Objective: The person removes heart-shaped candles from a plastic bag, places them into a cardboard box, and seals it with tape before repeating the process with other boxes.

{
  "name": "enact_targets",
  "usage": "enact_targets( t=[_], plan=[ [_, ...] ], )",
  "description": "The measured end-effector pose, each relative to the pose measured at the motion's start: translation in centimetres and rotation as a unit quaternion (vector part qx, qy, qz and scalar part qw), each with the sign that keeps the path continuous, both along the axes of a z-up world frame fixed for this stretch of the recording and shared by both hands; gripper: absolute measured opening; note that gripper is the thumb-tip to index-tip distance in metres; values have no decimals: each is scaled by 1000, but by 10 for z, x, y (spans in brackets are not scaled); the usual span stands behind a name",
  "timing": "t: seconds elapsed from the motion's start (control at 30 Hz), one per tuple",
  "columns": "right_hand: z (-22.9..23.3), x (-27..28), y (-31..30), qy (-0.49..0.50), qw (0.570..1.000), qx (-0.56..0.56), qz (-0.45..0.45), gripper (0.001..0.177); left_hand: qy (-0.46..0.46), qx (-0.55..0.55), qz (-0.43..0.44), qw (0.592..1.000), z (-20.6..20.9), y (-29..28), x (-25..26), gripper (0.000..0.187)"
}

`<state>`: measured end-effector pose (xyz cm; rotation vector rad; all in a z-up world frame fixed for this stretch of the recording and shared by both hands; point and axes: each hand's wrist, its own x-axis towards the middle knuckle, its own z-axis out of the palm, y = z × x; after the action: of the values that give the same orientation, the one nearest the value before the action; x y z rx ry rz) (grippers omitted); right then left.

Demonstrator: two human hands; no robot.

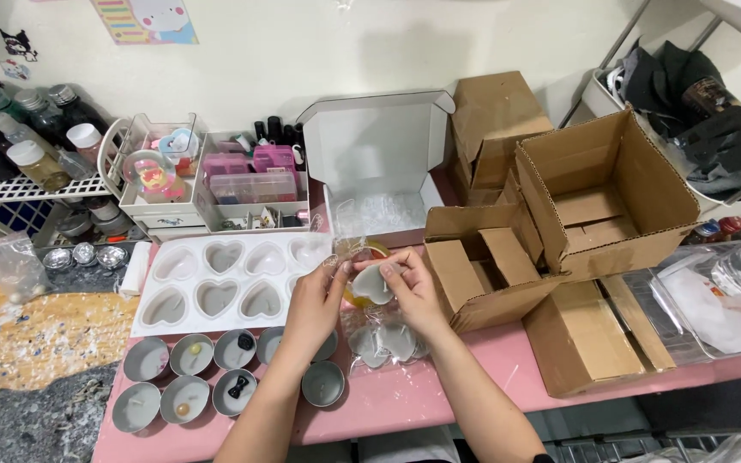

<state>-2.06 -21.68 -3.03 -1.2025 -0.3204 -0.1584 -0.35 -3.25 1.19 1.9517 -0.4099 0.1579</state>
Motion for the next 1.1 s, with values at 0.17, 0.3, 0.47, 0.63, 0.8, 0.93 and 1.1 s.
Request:
enact_targets(
  t=[0.17,0.3,0.47,0.63,0.8,0.93,1.1],
  plan=[
    [-41,9,0,91,990,46,-95,11,71,-72,-52,994,-9,-3,0,39],
    [-45,9,3,76,984,101,-122,11,131,-79,-76,985,-6,-7,-6,54],
    [-30,2,10,109,973,108,-174,10,128,-61,-87,986,-8,-11,-7,52],
    [-49,5,4,159,961,131,-184,15,107,-65,-96,987,-7,-14,-12,49],
    [-22,0,10,207,956,127,-167,18,109,-31,-109,988,-17,-13,-10,51],
    [-27,0,8,210,957,129,-155,15,115,-42,-116,986,-13,-10,-9,51],
    [-29,1,5,222,955,130,-145,15,42,19,-118,992,-11,-3,-8,50]
  ],
)
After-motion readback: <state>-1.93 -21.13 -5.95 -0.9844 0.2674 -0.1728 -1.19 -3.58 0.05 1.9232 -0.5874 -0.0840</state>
